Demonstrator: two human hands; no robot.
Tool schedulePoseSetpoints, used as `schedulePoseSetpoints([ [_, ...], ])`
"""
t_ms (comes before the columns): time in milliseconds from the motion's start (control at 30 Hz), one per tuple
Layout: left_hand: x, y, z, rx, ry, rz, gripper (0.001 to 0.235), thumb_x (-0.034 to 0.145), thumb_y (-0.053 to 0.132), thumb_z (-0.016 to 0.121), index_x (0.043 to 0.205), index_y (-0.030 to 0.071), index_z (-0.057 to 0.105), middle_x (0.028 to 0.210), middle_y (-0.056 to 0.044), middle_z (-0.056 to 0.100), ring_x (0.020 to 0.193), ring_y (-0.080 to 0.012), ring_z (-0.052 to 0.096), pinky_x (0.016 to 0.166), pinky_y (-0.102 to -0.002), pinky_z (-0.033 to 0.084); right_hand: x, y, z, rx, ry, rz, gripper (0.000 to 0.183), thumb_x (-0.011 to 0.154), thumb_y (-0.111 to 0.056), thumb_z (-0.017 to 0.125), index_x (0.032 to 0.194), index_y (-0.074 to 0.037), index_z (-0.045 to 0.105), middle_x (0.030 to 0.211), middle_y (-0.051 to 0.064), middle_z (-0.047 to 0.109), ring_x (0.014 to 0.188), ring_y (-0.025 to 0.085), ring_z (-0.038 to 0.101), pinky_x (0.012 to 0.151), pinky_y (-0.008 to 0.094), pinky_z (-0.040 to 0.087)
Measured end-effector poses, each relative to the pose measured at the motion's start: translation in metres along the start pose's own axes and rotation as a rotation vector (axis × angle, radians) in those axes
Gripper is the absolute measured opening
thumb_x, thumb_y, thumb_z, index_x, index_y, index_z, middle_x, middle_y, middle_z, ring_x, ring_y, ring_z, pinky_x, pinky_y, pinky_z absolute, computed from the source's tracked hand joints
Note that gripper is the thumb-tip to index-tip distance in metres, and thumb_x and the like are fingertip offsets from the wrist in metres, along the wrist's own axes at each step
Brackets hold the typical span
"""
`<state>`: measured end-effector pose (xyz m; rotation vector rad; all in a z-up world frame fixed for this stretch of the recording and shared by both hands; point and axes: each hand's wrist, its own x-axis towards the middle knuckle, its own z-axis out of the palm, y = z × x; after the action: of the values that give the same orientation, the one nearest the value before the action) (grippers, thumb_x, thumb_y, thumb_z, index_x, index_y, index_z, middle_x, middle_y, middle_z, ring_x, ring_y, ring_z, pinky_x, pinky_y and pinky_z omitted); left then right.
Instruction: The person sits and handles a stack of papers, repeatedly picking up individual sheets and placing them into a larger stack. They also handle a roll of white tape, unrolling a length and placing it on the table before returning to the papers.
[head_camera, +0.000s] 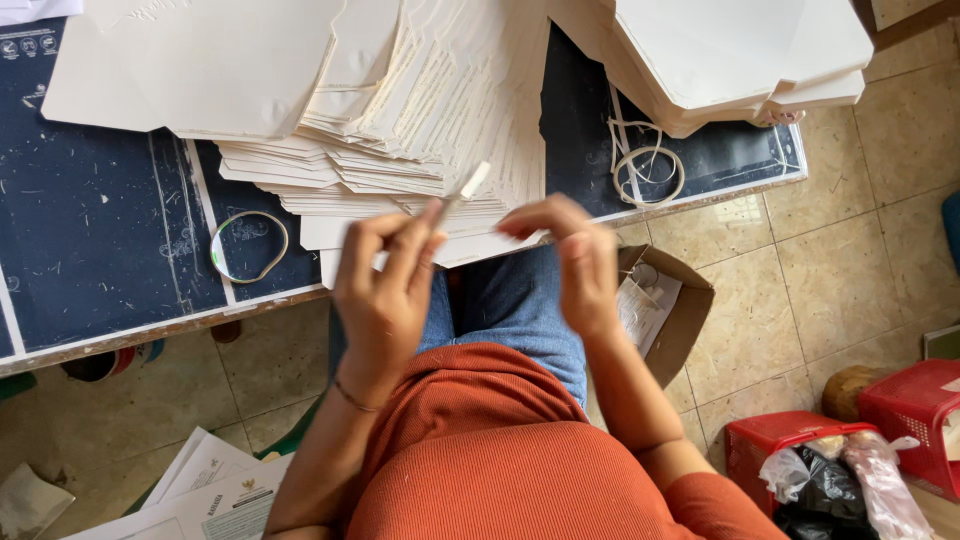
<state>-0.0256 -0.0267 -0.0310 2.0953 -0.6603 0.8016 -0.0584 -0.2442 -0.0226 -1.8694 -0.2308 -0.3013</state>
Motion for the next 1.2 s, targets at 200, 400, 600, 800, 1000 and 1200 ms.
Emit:
schedulePoseSetpoints([
  [200,-0.037,0.045,0.034,-0.51,0.034,-0.176,0.02,0.097,0.012,0.084,0.116,0.01,0.085,0.096,-0.004,0.074,0.076,-0.0208,0.07,0.074,-0.033,0.061,-0.014,-0.006,0.043,0.934,-0.02,0.07,0.125,0.089,-0.097,0.02,0.174,-0.006,0.033,0.171,0.029,0.046,0.165,0.04,0.037,0.139,0.054,0.027],
  [400,-0.027,0.029,0.022,-0.808,-0.218,-0.588,0.037,0.112,0.028,0.063,0.138,0.004,0.068,0.124,-0.012,0.065,0.115,-0.0203,0.069,0.1,-0.029,0.063,-0.009,0.036,0.04,0.988,-0.069,-0.084,0.097,0.106,-0.086,0.012,0.181,-0.027,0.031,0.178,0.024,0.042,0.179,0.042,0.024,0.152,0.065,0.014],
  [600,-0.025,0.027,0.026,-0.778,-0.26,-0.707,0.03,0.111,0.021,0.067,0.131,0.001,0.078,0.116,-0.018,0.076,0.109,-0.0305,0.077,0.087,-0.038,0.066,0.012,0.043,0.048,0.161,0.033,-0.37,0.115,0.098,-0.088,0.004,0.166,-0.005,0.043,0.156,0.028,0.06,0.162,0.047,0.035,0.138,0.058,0.015],
  [800,-0.041,0.019,0.034,-0.755,-0.268,-0.867,0.024,0.092,0.015,0.091,0.111,0.005,0.083,0.099,-0.011,0.081,0.093,-0.0198,0.079,0.084,-0.03,0.066,0.007,0.048,0.042,-0.12,0.004,-0.333,0.109,0.098,-0.09,0.025,0.163,-0.006,0.051,0.161,0.018,0.06,0.161,0.044,0.039,0.137,0.057,0.009],
  [1000,-0.019,0.0,0.017,-0.58,-0.25,-0.725,0.009,0.097,0.019,0.089,0.101,0.013,0.083,0.095,-0.001,0.081,0.088,-0.0116,0.078,0.079,-0.023,0.064,0.008,0.041,0.02,-0.055,0.011,-0.236,0.014,0.096,-0.021,0.086,0.094,-0.007,0.083,0.121,0.014,0.078,0.125,0.042,0.067,0.114,0.052,0.048],
  [1200,-0.029,-0.029,0.04,-0.348,-0.251,-0.559,0.037,0.101,0.012,0.083,0.135,0.005,0.069,0.121,-0.015,0.072,0.109,-0.032,0.074,0.085,-0.04,0.064,0.0,0.068,-0.016,-0.372,0.042,-0.101,0.013,0.1,-0.022,0.087,0.094,-0.013,0.08,0.122,0.007,0.074,0.113,0.032,0.062,0.097,0.046,0.052],
])
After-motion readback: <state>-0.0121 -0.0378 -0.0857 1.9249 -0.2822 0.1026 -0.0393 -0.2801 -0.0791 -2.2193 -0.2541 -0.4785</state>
